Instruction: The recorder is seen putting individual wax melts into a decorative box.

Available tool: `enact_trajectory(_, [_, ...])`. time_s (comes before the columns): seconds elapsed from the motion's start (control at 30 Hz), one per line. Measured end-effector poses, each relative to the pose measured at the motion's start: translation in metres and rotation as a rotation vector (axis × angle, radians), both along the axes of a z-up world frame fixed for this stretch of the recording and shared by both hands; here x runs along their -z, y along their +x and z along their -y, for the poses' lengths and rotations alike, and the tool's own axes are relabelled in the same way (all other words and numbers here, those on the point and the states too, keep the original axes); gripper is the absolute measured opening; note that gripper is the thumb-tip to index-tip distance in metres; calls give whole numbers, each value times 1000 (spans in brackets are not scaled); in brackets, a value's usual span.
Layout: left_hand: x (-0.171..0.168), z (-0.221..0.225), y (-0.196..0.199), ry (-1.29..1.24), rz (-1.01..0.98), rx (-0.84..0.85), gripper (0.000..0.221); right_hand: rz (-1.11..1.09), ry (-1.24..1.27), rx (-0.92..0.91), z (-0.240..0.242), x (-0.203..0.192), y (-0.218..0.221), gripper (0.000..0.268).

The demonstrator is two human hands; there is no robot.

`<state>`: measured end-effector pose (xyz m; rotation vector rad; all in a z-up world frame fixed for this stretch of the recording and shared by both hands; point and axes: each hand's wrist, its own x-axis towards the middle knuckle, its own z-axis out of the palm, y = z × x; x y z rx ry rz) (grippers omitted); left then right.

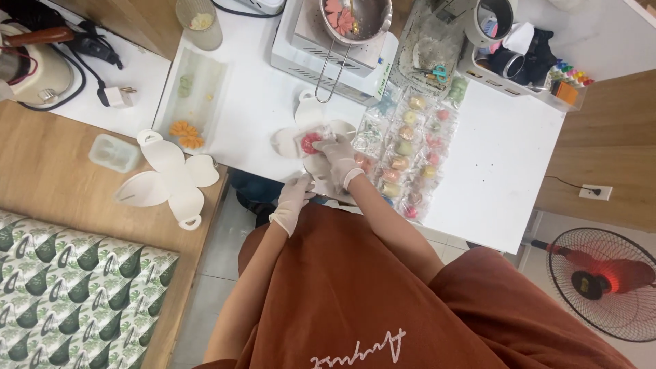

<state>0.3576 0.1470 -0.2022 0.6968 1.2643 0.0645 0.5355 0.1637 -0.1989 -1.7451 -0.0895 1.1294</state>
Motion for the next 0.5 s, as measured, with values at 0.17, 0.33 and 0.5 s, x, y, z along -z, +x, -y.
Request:
enact_trajectory(0.17, [-2, 0, 16, -248, 113, -8, 46, 108, 10, -246, -14, -57, 13, 80])
enact_trajectory(0.33, [21, 2, 21, -195, 165, 16, 42, 409, -234, -581, -28, -96, 19, 92])
enact_trajectory(0.5, [13, -12, -7, -65, 45, 20, 43, 529, -155, -624, -28, -29, 28, 76])
